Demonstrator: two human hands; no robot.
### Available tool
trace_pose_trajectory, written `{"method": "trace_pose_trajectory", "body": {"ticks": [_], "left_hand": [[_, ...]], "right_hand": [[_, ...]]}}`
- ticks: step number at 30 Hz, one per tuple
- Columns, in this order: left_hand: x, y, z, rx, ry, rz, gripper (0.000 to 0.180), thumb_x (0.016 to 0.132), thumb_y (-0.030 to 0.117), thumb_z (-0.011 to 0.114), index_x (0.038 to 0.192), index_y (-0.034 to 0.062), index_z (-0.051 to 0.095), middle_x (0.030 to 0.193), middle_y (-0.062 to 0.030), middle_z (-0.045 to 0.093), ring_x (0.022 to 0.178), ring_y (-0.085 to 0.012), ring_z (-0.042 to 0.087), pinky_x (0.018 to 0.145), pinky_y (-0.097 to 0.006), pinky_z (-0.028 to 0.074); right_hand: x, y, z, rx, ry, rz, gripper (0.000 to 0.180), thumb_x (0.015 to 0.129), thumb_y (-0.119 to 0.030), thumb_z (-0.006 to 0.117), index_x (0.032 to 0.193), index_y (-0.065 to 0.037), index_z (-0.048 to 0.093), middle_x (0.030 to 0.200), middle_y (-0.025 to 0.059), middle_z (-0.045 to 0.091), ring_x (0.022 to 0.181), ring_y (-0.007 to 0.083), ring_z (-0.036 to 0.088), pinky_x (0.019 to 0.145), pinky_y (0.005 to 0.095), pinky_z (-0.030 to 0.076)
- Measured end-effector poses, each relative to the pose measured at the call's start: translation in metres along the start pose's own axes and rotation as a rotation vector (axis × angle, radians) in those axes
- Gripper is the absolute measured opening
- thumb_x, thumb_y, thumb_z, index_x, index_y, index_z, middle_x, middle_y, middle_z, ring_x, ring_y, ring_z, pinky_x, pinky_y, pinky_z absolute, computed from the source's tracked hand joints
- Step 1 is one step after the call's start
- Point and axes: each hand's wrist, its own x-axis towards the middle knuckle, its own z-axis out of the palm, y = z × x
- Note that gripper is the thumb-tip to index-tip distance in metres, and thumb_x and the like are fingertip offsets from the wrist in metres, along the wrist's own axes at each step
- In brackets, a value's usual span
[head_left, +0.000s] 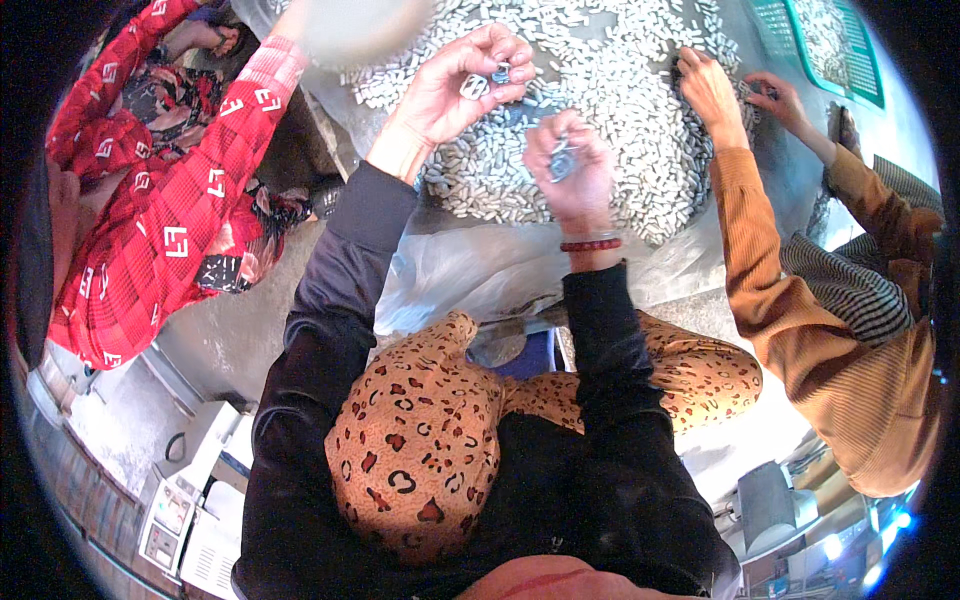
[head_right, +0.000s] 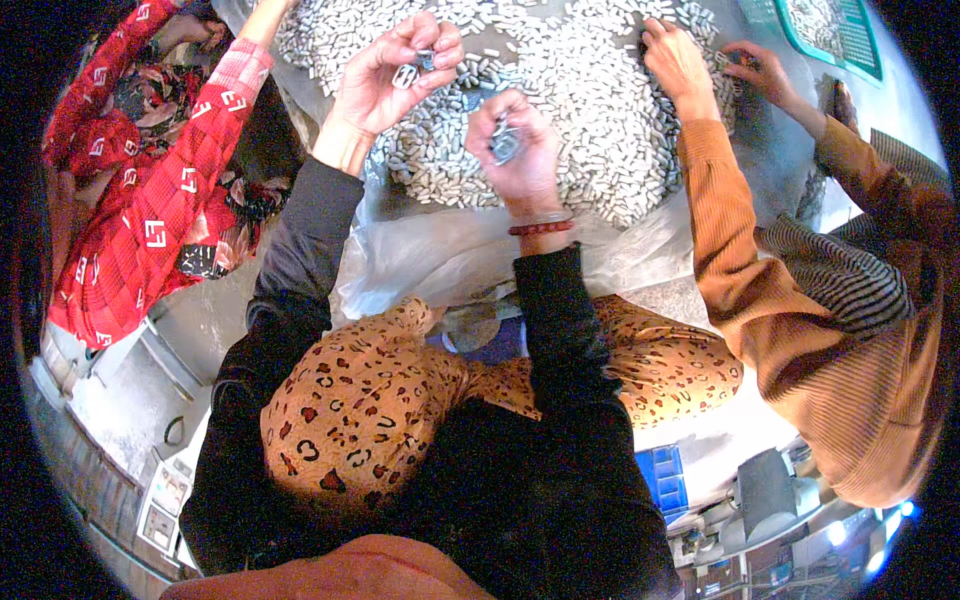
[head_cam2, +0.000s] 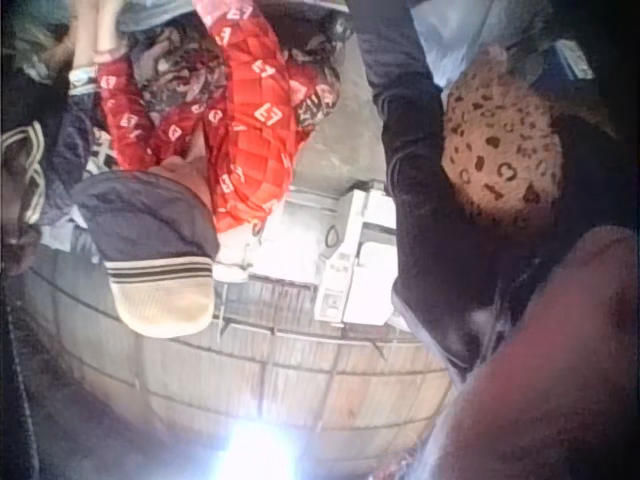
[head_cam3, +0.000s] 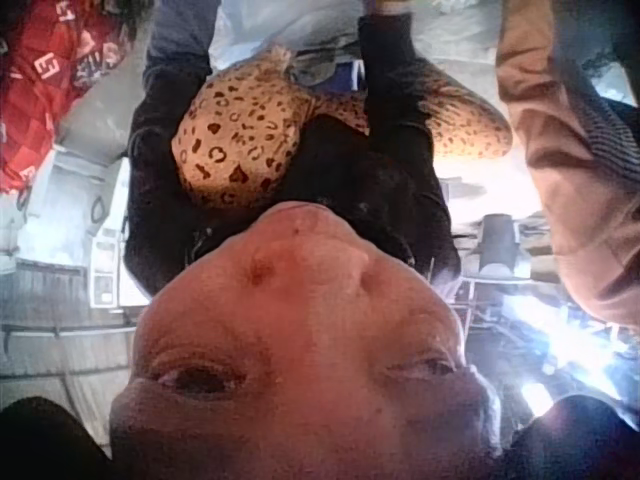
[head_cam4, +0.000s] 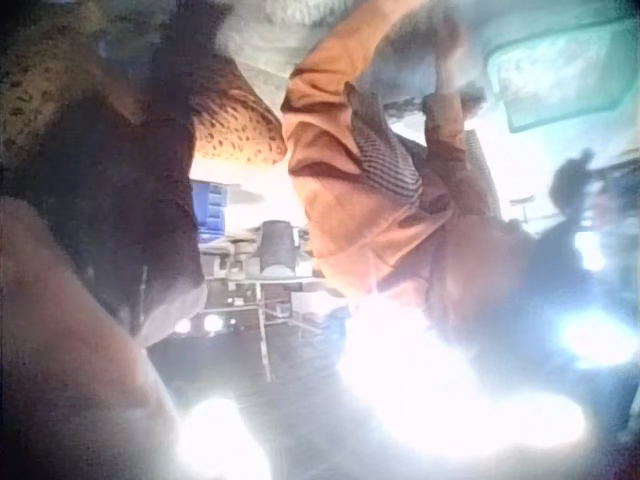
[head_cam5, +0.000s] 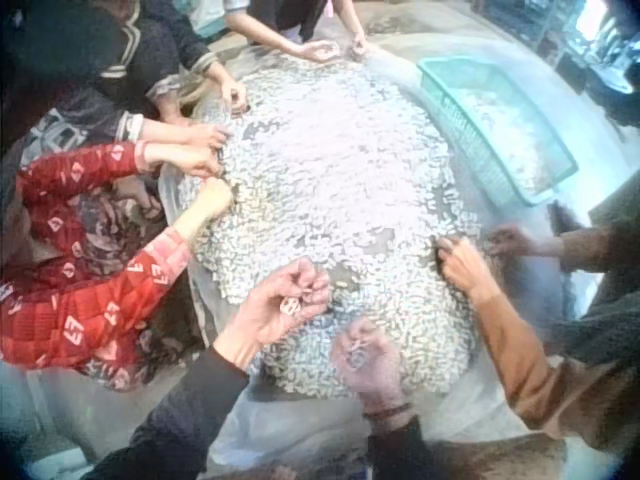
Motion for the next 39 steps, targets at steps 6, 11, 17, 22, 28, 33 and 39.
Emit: {"method": "trace_pose_trajectory", "body": {"ticks": [6, 11, 17, 22, 28, 33, 39], "left_hand": [[0.006, -0.024, 0.037, 0.417, 0.162, 0.100, 0.013, 0.065, 0.008, 0.053, 0.071, 0.0041, 0.042, 0.077, -0.0058, 0.042, 0.073, -0.0173, 0.044, 0.065, -0.026, 0.039], [0.032, -0.063, 0.055, 1.788, -0.085, 0.591, 0.010, 0.073, 0.013, 0.061, 0.077, 0.0044, 0.056, 0.089, -0.0097, 0.057, 0.091, -0.0239, 0.055, 0.090, -0.043, 0.038], [0.027, -0.009, 0.082, 1.639, 0.278, 0.991, 0.016, 0.081, 0.011, 0.052, 0.090, 0.0039, 0.062, 0.098, -0.0099, 0.060, 0.103, -0.0269, 0.052, 0.091, -0.043, 0.036], [-0.010, 0.016, 0.019, 1.801, 0.611, 0.339, 0.031, 0.080, 0.020, 0.059, 0.107, 0.0048, 0.056, 0.099, -0.0168, 0.058, 0.096, -0.0290, 0.054, 0.080, -0.035, 0.044], [-0.086, -0.053, -0.016, 2.131, 0.194, -0.226, 0.067, 0.060, 0.022, 0.076, 0.121, 0.0171, 0.048, 0.112, -0.0116, 0.047, 0.100, -0.0317, 0.046, 0.086, -0.039, 0.041], [-0.042, -0.088, -0.044, 2.309, -0.086, 0.205, 0.057, 0.062, 0.020, 0.071, 0.116, 0.0273, 0.053, 0.119, -0.0048, 0.044, 0.105, -0.0253, 0.044, 0.086, -0.038, 0.040], [0.017, -0.043, -0.070, 2.092, 0.084, 0.235, 0.038, 0.063, 0.001, 0.065, 0.099, 0.0122, 0.057, 0.105, -0.0092, 0.050, 0.099, -0.0330, 0.045, 0.084, -0.039, 0.041]], "right_hand": [[0.007, 0.008, 0.039, 0.202, 0.423, -0.060, 0.021, 0.070, -0.021, 0.051, 0.083, -0.006, 0.057, 0.087, 0.0099, 0.060, 0.080, 0.0217, 0.057, 0.068, 0.0346, 0.047], [0.030, -0.004, 0.016, 0.208, 0.339, -0.359, 0.028, 0.084, -0.021, 0.046, 0.104, -0.003, 0.055, 0.103, 0.0081, 0.057, 0.094, 0.0180, 0.054, 0.076, 0.0342, 0.047], [0.054, -0.091, 0.066, 0.047, -0.141, -0.302, 0.031, 0.087, -0.015, 0.042, 0.112, 0.001, 0.051, 0.110, 0.0118, 0.056, 0.099, 0.0224, 0.053, 0.082, 0.0354, 0.046], [0.039, -0.203, 0.114, -0.742, -0.132, -0.462, 0.034, 0.079, -0.006, 0.052, 0.112, 0.001, 0.051, 0.109, 0.0124, 0.056, 0.102, 0.0241, 0.052, 0.087, 0.0366, 0.043], [0.012, -0.084, 0.041, -1.176, 0.233, -0.088, 0.050, 0.073, -0.007, 0.065, 0.120, -0.003, 0.048, 0.112, 0.0139, 0.055, 0.106, 0.0283, 0.050, 0.095, 0.0385, 0.037], [-0.029, -0.049, -0.013, -2.473, -0.152, -0.366, 0.065, 0.071, -0.030, 0.067, 0.130, -0.020, 0.040, 0.128, 0.0017, 0.044, 0.124, 0.0252, 0.032, 0.100, 0.0461, 0.027], [-0.036, -0.080, -0.019, -2.814, 0.051, -0.214, 0.041, 0.071, -0.021, 0.064, 0.110, -0.025, 0.054, 0.130, -0.0004, 0.038, 0.122, 0.0227, 0.034, 0.088, 0.0618, 0.031]]}}
